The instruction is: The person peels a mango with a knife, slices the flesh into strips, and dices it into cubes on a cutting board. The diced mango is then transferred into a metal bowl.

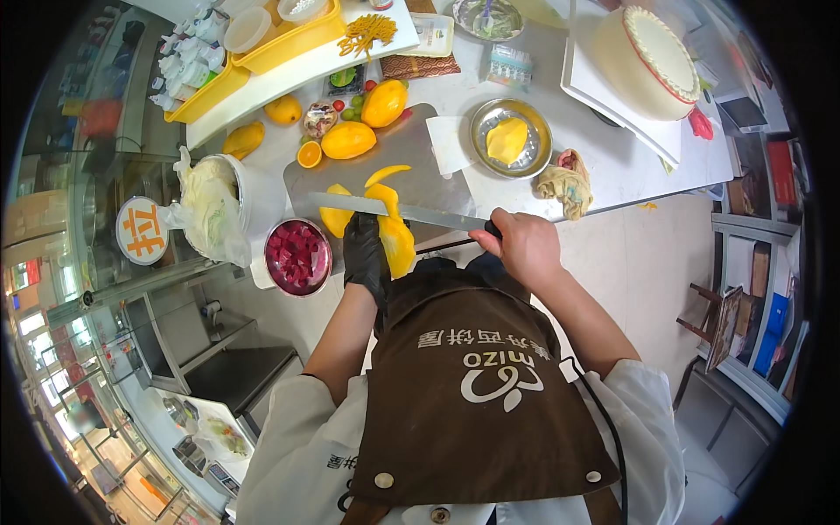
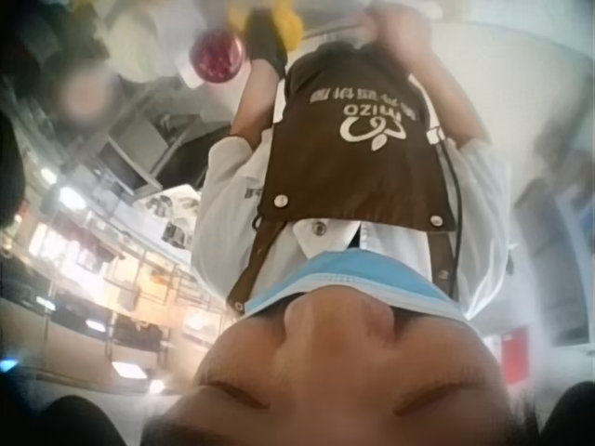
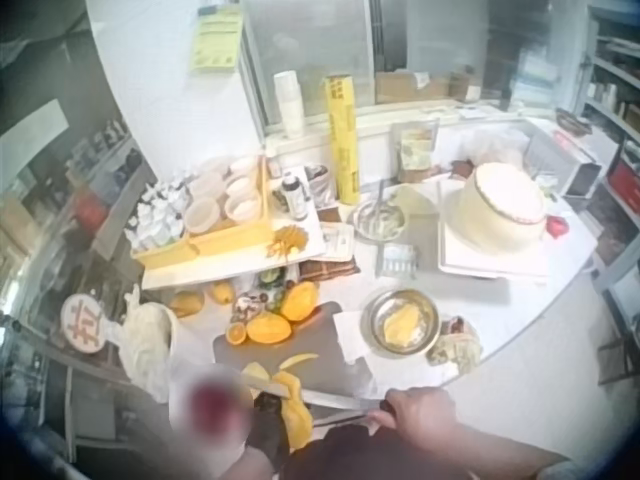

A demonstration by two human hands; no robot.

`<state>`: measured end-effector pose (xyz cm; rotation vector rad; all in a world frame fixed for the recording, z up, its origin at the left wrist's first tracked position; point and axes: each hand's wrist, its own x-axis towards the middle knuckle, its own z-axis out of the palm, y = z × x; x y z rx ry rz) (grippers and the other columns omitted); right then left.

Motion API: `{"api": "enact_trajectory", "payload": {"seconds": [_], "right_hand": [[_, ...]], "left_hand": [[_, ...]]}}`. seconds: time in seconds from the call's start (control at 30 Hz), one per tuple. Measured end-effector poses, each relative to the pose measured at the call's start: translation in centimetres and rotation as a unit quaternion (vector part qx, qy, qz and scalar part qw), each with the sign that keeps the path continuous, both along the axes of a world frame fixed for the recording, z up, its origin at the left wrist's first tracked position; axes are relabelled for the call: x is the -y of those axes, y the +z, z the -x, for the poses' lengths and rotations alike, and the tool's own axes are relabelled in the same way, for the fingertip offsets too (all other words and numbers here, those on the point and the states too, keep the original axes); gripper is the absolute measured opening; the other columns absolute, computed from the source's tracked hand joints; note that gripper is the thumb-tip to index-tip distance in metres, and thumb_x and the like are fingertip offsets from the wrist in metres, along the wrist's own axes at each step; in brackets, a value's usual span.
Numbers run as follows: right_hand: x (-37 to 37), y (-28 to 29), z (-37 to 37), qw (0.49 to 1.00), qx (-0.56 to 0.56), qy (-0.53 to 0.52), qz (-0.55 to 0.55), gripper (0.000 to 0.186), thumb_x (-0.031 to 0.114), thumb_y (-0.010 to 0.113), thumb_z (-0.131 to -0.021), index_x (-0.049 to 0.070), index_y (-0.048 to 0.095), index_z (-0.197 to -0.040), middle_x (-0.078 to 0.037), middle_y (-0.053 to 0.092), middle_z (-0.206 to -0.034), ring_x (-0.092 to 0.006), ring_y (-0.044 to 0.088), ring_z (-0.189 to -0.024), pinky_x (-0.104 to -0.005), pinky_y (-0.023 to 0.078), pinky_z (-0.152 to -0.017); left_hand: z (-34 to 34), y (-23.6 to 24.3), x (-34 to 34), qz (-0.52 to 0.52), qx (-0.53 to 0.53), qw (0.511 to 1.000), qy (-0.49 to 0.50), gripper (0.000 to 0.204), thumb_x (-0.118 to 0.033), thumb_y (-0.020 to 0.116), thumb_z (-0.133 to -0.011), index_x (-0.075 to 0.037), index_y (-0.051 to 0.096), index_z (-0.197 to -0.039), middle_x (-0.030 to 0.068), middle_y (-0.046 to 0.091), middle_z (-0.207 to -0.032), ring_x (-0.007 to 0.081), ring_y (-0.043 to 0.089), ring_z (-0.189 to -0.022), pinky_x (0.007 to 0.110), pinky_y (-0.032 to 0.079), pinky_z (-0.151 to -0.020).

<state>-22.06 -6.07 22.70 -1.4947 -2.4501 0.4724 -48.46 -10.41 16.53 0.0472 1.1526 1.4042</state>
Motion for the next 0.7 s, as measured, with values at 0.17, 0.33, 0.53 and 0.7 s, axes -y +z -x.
{"api": "enact_trajectory", "payload": {"seconds": [0.17, 0.33, 0.53, 0.7], "right_hand": [[-0.9, -0.5, 2.4, 0.997, 0.034, 0.005, 0.073, 0.049, 0.054, 0.065, -0.094, 0.007, 0.06, -0.079, -0.015, 0.064, -0.064, -0.0373, 0.065, -0.063, -0.0464, 0.05, -0.056], [-1.6, -1.7, 2.3, 0.993, 0.044, -0.005, 0.111, 0.054, 0.06, 0.058, -0.096, 0.008, 0.064, -0.082, -0.017, 0.066, -0.068, -0.0395, 0.067, -0.068, -0.0486, 0.052, -0.06], [-2.2, -5.2, -1.2, 0.957, 0.067, -0.054, 0.276, 0.067, 0.064, 0.048, -0.101, 0.003, 0.071, -0.085, -0.022, 0.071, -0.08, -0.0411, 0.07, -0.081, -0.0501, 0.054, -0.074], [-1.8, -10.1, -2.4, 0.908, -0.005, -0.098, 0.406, 0.073, 0.065, 0.044, -0.103, -0.002, 0.071, -0.085, -0.022, 0.07, -0.08, -0.0419, 0.068, -0.08, -0.0464, 0.053, -0.079]], "left_hand": [[0.5, -5.4, 0.3, 0.018, -0.142, 0.982, -0.123, 0.037, -0.036, 0.065, -0.103, -0.004, 0.065, -0.121, 0.0066, 0.07, -0.107, 0.0185, 0.069, -0.089, 0.033, 0.057, -0.079], [0.8, -5.5, 0.4, 0.004, -0.04, 0.996, -0.075, 0.034, -0.035, 0.062, -0.104, -0.005, 0.065, -0.119, 0.0089, 0.071, -0.097, 0.0227, 0.069, -0.081, 0.035, 0.058, -0.072], [3.9, -3.1, 0.3, 0.028, 0.042, 0.985, -0.168, 0.04, -0.041, 0.053, -0.106, -0.006, 0.063, -0.125, 0.0044, 0.067, -0.084, 0.0162, 0.06, -0.058, 0.027, 0.05, -0.051], [2.8, -1.6, -1.0, 0.041, 0.166, 0.975, -0.144, 0.055, -0.048, 0.053, -0.105, -0.005, 0.056, -0.141, 0.0029, 0.065, -0.084, 0.0123, 0.056, -0.058, 0.024, 0.045, -0.049]]}}
